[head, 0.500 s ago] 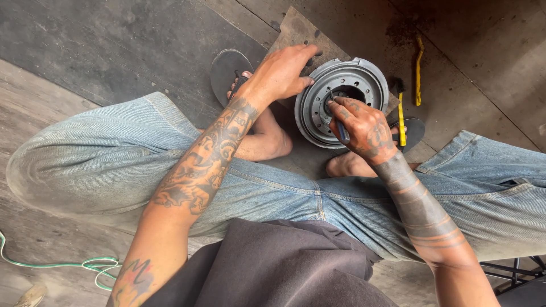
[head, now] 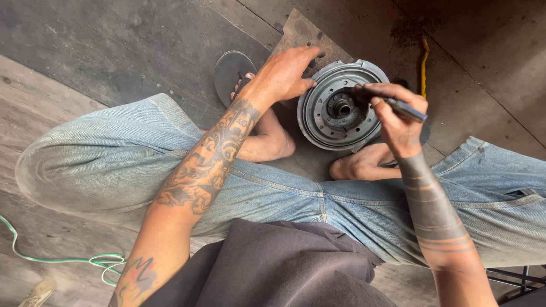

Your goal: A person is sitting on the floor scraping debris and cleaning the grooves of a motorcycle pulley using a small hand tool.

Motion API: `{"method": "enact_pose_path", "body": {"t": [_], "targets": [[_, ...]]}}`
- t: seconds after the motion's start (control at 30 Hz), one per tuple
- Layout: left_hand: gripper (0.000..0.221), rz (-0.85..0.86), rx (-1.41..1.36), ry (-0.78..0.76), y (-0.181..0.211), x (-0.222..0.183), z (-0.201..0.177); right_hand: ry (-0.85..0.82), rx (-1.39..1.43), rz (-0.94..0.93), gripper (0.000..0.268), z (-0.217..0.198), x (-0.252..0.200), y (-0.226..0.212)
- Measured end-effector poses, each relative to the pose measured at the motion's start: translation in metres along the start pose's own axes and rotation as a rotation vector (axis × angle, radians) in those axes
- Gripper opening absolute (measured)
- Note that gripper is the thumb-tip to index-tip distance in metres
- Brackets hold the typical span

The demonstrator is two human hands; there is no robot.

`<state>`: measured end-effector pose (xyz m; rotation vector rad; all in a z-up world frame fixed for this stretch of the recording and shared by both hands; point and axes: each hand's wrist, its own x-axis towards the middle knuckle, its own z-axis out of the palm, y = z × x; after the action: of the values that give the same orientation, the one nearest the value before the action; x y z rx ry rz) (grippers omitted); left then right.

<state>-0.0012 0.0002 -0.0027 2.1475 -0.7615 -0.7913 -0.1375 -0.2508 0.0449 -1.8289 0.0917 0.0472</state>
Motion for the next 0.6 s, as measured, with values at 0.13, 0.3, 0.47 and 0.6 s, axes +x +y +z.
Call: {"method": "enact_pose_path", "body": {"t": [0.13,0.3,0.47,0.6], "targets": [[0.061,-0.014,-0.019,-0.015,0.003,0.000,-0.004,-0.013,0.076,0.120,0.028,-0.002,0.012,-0.019],[0.061,-0.075,-0.015,-0.052,0.008,0.001,-0.007,0.144,0.025,0.112,0.021,-0.018,0.020,-0.014],[0.057,-0.096,-0.004,-0.138,0.022,0.006,-0.023,0.012,-0.379,0.010,0.021,-0.046,0.027,-0.015],[0.054,-0.149,0.010,-0.227,0.032,0.010,-0.028,-0.149,-0.129,-0.101,0.021,-0.061,0.026,0.000]]}}
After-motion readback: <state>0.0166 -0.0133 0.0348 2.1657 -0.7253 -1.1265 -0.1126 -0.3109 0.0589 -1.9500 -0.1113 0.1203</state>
